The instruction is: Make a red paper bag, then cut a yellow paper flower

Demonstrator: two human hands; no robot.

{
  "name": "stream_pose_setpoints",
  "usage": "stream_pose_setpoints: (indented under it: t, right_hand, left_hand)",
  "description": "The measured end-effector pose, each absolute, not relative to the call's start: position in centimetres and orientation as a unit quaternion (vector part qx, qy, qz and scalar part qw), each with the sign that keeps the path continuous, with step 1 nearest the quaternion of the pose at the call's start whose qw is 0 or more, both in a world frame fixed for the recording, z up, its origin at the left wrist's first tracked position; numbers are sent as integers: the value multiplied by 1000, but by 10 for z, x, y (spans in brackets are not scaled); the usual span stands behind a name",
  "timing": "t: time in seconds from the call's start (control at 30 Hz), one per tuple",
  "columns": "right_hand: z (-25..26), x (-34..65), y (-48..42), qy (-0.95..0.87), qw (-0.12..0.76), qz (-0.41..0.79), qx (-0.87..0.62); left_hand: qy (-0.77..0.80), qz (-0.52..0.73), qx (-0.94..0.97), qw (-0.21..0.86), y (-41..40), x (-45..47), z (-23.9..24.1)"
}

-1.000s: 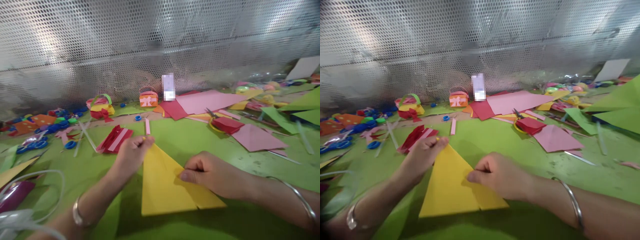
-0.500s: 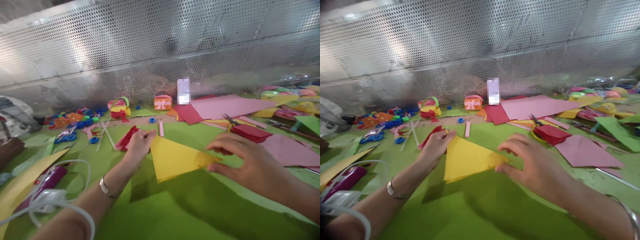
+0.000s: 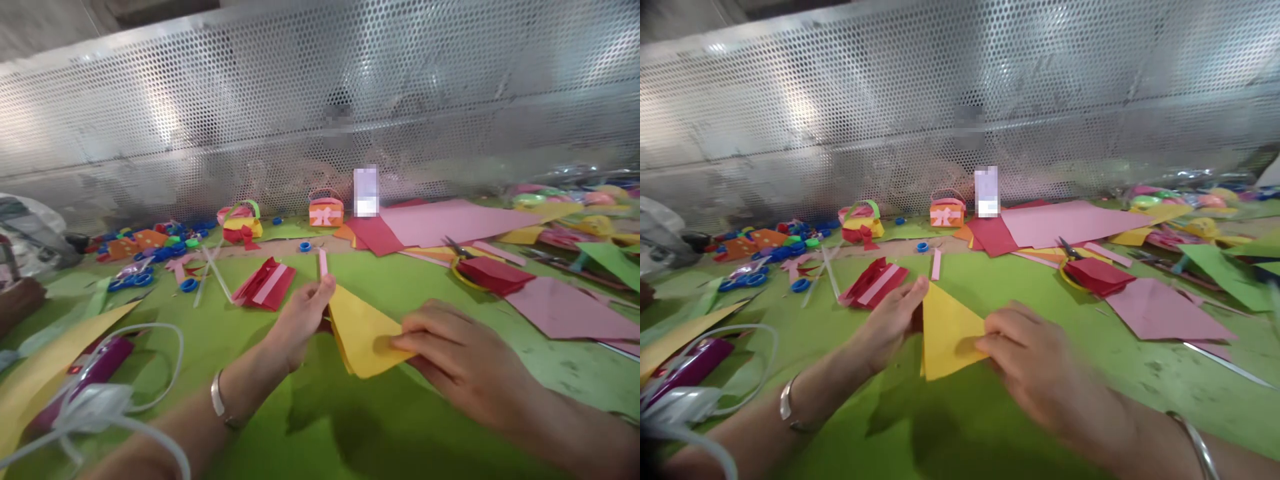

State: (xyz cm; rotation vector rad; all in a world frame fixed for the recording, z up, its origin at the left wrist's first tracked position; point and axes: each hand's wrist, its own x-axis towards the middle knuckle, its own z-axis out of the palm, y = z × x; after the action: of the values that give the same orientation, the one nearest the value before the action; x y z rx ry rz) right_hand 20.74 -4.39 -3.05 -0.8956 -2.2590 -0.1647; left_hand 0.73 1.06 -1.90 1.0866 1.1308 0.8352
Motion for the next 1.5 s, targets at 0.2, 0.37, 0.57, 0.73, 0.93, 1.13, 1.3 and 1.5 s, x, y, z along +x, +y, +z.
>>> stream_pose_setpoints:
  t: [0.2, 0.37, 0.57, 0.73, 0.93, 1.13, 1.3, 1.5]
  right_hand:
    - [-23, 209, -38, -784, 333, 139, -506]
    - [-19, 212, -36, -702, 370, 305, -526]
    - [-24, 230, -23, -519, 435, 454, -578]
    - [-23, 239, -11, -499, 423, 503, -565]
    - [-24, 249, -5, -557, 341, 485, -581]
    - [-31, 251, -3, -531, 362, 518, -564]
    - [-28, 252, -6, -528, 346, 541, -556]
    - [-24, 255, -5, -539, 248, 610, -525]
  left_hand:
    - [340, 318, 392, 793, -7, 18, -17]
    - [308, 333, 383, 805, -7, 16, -16]
    - [423, 284, 406, 758, -1, 11, -26]
    - [435, 265, 408, 758, 6, 7, -25]
    - [431, 214, 435, 760, 8, 5, -24]
    - [398, 214, 428, 783, 7, 1, -17]
    - [363, 176, 461, 791, 1, 2, -11]
    - [386, 162, 451, 788, 1, -1, -10]
